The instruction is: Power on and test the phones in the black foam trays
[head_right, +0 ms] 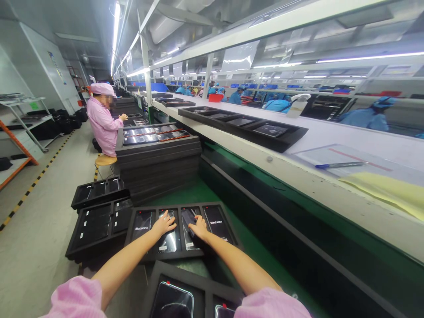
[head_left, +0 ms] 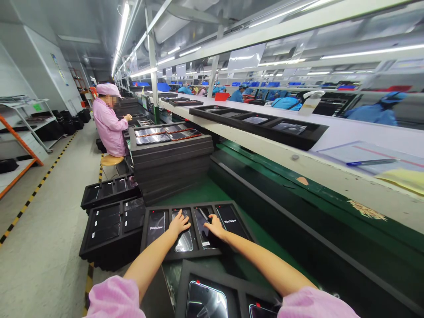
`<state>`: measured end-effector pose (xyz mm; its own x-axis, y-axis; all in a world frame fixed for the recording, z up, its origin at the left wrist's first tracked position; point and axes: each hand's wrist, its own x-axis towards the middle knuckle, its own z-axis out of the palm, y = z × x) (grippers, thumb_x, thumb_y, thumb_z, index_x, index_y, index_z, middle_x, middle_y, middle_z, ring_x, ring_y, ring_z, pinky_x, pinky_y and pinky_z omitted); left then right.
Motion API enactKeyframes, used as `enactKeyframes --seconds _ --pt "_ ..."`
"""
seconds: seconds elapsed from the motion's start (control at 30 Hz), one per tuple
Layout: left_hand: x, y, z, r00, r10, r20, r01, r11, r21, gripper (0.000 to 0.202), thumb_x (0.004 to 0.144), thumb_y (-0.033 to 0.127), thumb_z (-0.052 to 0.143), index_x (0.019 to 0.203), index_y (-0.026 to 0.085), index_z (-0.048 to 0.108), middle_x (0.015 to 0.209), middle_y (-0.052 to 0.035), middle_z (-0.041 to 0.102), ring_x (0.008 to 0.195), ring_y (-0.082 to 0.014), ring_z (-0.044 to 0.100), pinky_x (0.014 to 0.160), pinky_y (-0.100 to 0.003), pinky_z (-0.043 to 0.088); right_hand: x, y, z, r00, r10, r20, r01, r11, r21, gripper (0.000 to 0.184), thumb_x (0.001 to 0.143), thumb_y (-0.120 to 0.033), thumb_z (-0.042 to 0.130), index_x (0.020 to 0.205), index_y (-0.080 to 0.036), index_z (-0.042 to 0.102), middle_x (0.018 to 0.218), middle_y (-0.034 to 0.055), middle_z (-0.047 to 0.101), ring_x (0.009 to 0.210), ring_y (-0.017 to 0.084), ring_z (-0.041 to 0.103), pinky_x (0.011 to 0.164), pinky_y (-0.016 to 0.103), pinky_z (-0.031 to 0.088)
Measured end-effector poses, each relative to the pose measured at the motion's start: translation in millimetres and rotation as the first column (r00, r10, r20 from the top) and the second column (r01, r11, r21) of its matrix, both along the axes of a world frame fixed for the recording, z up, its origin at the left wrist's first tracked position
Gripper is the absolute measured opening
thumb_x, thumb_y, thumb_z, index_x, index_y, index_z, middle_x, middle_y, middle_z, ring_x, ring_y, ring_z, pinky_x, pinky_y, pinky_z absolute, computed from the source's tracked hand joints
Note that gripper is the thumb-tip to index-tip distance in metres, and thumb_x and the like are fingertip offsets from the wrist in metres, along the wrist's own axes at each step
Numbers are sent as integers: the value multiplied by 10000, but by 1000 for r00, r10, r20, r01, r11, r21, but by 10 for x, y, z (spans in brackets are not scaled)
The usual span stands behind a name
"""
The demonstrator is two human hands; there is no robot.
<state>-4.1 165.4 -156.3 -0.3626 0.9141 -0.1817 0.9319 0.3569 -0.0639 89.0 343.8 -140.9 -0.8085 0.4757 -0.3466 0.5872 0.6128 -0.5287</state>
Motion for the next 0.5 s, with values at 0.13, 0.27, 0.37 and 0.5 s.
enactKeyframes --seconds 0.13,0.27,0.37,0.5 --pt "57 -116 163 987 118 105 -120 993 15 544 774 55 535 1265 279 465 1395 -37 417 1259 -213 381 1096 -500 157 -29 84 129 995 102 -24 -101 994 40 330 828 -333 556 1100 -148 523 1100 67 543 988 183 521 880 396 413" --pt "146 -536 328 886 423 188 -441 895 65 889 619 1 561 1398 283 239 1480 -80 259 1351 -260 218 1094 -531 88 -35 429 384 995 43 -87 -28 986 166 337 877 -350 471 1152 -156 495 1150 77 527 1055 192 496 934 408 372" --pt "270 -979 354 638 729 246 -767 630 123 761 740 97 440 1428 155 119 1492 -178 157 1365 -307 155 1059 -579 134 79 781 476 982 -174 -71 187 946 265 377 901 -371 410 1193 -139 463 1215 116 481 1126 227 453 961 453 347" --pt "484 -1403 246 232 876 423 -970 240 34 556 897 276 212 1368 -19 205 1367 -310 339 1251 -341 394 947 -515 369 307 1073 345 933 -359 2 342 891 298 389 883 -397 456 1180 -147 486 1199 108 500 1084 227 492 922 473 396"
